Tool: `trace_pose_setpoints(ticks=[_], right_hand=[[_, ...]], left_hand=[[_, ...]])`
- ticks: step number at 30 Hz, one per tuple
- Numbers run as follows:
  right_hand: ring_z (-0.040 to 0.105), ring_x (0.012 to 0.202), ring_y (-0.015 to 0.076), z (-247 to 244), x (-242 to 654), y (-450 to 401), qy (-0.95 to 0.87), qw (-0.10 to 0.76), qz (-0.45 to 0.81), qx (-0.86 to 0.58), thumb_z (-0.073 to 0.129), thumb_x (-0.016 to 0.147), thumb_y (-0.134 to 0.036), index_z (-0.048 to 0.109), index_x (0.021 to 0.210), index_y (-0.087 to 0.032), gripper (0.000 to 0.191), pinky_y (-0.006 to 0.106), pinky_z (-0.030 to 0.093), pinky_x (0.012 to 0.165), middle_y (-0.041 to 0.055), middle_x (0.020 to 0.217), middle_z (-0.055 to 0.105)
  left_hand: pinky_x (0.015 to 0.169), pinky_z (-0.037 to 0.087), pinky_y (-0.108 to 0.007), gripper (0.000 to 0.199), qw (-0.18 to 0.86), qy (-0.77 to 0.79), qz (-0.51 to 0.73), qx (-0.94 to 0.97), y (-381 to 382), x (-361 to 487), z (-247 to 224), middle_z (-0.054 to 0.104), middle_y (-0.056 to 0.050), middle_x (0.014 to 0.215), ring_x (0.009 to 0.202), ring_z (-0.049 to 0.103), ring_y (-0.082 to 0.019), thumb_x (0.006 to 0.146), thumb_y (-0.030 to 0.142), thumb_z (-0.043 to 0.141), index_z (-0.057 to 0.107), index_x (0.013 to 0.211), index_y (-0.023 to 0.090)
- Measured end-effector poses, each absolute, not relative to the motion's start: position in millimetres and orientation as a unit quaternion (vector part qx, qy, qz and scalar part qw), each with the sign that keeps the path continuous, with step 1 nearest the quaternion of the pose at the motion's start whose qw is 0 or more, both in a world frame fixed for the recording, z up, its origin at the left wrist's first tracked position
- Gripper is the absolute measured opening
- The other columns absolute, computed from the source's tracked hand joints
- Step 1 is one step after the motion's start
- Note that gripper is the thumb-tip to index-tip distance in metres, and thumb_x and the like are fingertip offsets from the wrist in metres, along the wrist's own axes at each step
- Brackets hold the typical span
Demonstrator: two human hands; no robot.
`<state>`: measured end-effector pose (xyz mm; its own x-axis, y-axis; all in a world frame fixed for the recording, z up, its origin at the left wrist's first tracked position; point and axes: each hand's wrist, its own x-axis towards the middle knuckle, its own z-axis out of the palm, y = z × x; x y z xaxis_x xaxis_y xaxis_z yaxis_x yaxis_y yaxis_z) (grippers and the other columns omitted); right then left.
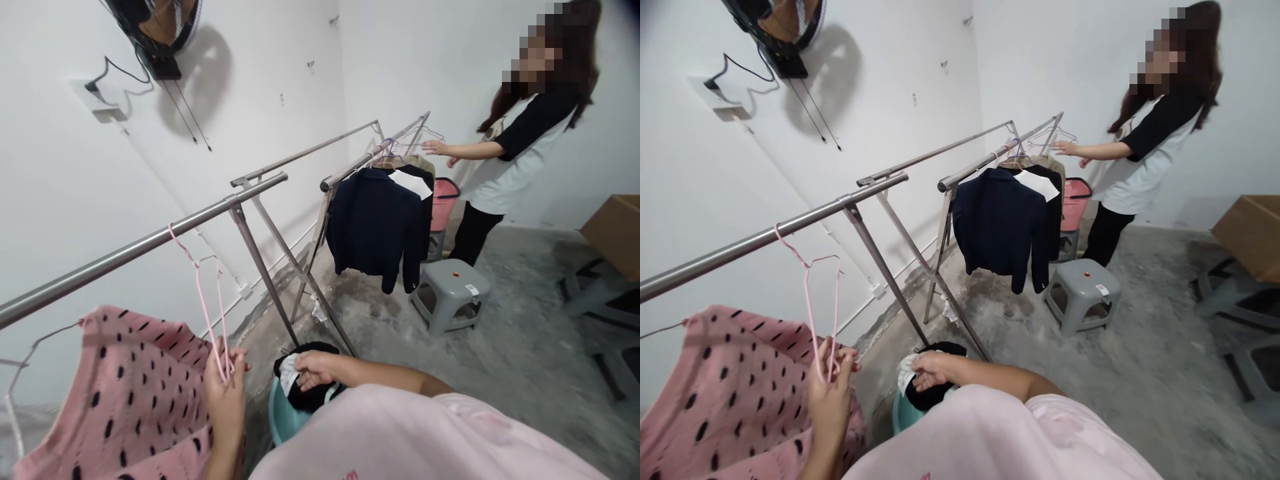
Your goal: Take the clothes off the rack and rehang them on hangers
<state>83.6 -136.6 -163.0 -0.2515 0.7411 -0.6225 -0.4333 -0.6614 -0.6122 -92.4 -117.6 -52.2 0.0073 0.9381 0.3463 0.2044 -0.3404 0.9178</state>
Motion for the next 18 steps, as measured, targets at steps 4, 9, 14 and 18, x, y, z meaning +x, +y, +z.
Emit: trace_pose_setpoints(ticks=[4, 9, 14, 18], right_hand=[[0.062, 0.054, 0.0132, -180, 87, -139, -0.191, 0.355, 0.768, -0.497, 0.052, 0.085, -0.006, 0.057, 0.092, -0.015, 0.012, 0.026, 0.053, 0.058, 0.0019, 0.069, 0.062], [0.067, 0.060, 0.0143, -176, 86, -140, -0.228, 0.338, 0.785, -0.467, 0.050, 0.089, -0.010, 0.064, 0.090, -0.010, 0.014, 0.024, 0.053, 0.056, 0.0095, 0.077, 0.069], [0.067, 0.061, 0.0111, -183, 83, -155, -0.252, 0.343, 0.772, -0.472, 0.055, 0.088, -0.018, 0.064, 0.098, -0.011, 0.015, 0.019, 0.052, 0.055, 0.0066, 0.081, 0.070], [0.061, 0.056, 0.0075, -192, 83, -154, -0.268, 0.348, 0.758, -0.482, 0.058, 0.086, -0.020, 0.062, 0.099, -0.012, 0.015, 0.015, 0.047, 0.052, 0.0044, 0.080, 0.069]], left_hand=[[0.068, 0.052, -0.027, 0.068, 0.385, 0.458, 0.498, 0.628, -121, -97, -64, 0.065, -0.002, 0.092, 0.070, 0.060, -0.015, 0.081, 0.054, 0.069, 0.051, 0.139, 0.022], [0.068, 0.054, -0.029, 0.061, 0.393, 0.461, 0.480, 0.635, -128, -107, -83, 0.066, -0.002, 0.087, 0.068, 0.061, -0.016, 0.081, 0.054, 0.067, 0.059, 0.131, 0.019], [0.076, 0.055, -0.034, 0.043, 0.417, 0.428, 0.398, 0.696, -162, -119, -61, 0.070, -0.008, 0.086, 0.078, 0.066, -0.021, 0.086, 0.051, 0.061, 0.071, 0.109, 0.016], [0.087, 0.055, -0.039, 0.043, 0.475, 0.273, 0.244, 0.801, -186, -140, -8, 0.074, -0.011, 0.091, 0.088, 0.069, -0.025, 0.090, 0.052, 0.058, 0.073, 0.113, 0.020]])
